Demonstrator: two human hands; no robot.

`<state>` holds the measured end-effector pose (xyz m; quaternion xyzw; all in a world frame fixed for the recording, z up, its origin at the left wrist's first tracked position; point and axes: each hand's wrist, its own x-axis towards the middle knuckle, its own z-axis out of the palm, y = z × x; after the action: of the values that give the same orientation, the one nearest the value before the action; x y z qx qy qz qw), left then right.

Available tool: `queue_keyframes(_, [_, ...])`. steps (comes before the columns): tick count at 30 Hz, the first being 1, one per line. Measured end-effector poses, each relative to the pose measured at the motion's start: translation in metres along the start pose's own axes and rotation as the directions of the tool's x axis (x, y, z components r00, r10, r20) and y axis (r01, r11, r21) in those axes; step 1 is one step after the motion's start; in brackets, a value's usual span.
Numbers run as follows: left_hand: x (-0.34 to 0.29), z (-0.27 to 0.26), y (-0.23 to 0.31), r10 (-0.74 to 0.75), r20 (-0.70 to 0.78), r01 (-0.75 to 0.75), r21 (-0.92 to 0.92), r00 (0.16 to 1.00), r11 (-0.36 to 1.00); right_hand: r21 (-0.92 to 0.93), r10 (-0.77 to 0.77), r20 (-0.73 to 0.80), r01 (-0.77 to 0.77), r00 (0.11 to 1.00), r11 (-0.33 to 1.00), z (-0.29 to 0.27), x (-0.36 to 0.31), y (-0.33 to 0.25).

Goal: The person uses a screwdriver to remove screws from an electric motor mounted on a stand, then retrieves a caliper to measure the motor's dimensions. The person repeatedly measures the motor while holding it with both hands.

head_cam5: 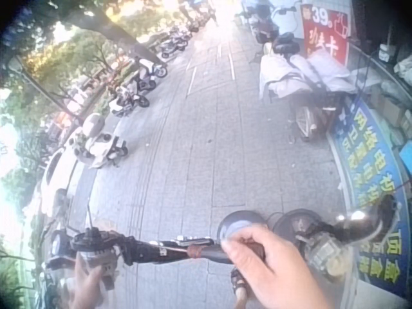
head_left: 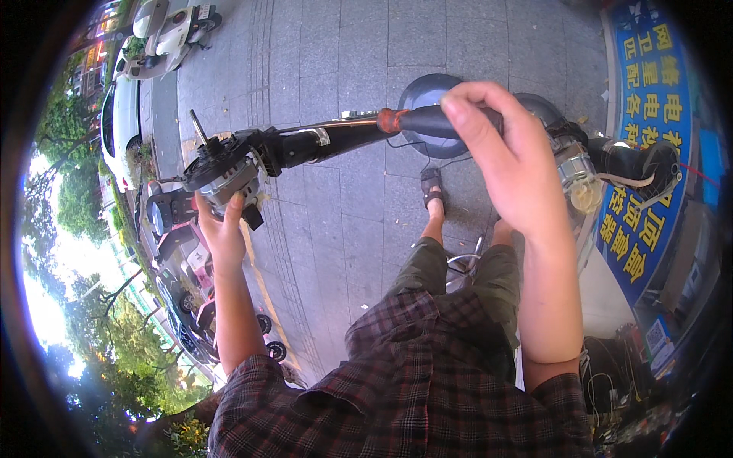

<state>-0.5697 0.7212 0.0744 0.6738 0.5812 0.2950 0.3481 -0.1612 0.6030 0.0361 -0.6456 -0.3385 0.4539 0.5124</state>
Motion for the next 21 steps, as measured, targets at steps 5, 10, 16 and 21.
queue_keyframes(5, [-0.002, -0.004, -0.006, -0.025, -0.014, 0.025, 0.001, 1.0, 1.0, 0.108, -0.098, -0.054, 0.103, 0.994, 0.989, 0.007, -0.01, 0.009])
queue_keyframes(10, [-0.002, 0.004, 0.005, -0.021, -0.007, 0.021, 0.02, 1.0, 1.0, 0.184, -0.096, -0.133, 0.12, 0.986, 0.976, 0.014, -0.015, 0.004])
queue_keyframes(16, [-0.002, 0.003, 0.0, -0.027, -0.029, 0.026, -0.03, 0.999, 0.999, 0.078, -0.047, -0.015, 0.048, 0.999, 0.996, -0.005, -0.007, 0.017])
queue_keyframes(21, [0.0, 0.005, -0.001, -0.007, -0.045, 0.009, 0.028, 0.999, 1.0, 0.161, 0.03, -0.08, -0.017, 0.996, 0.987, 0.003, -0.014, 0.004])
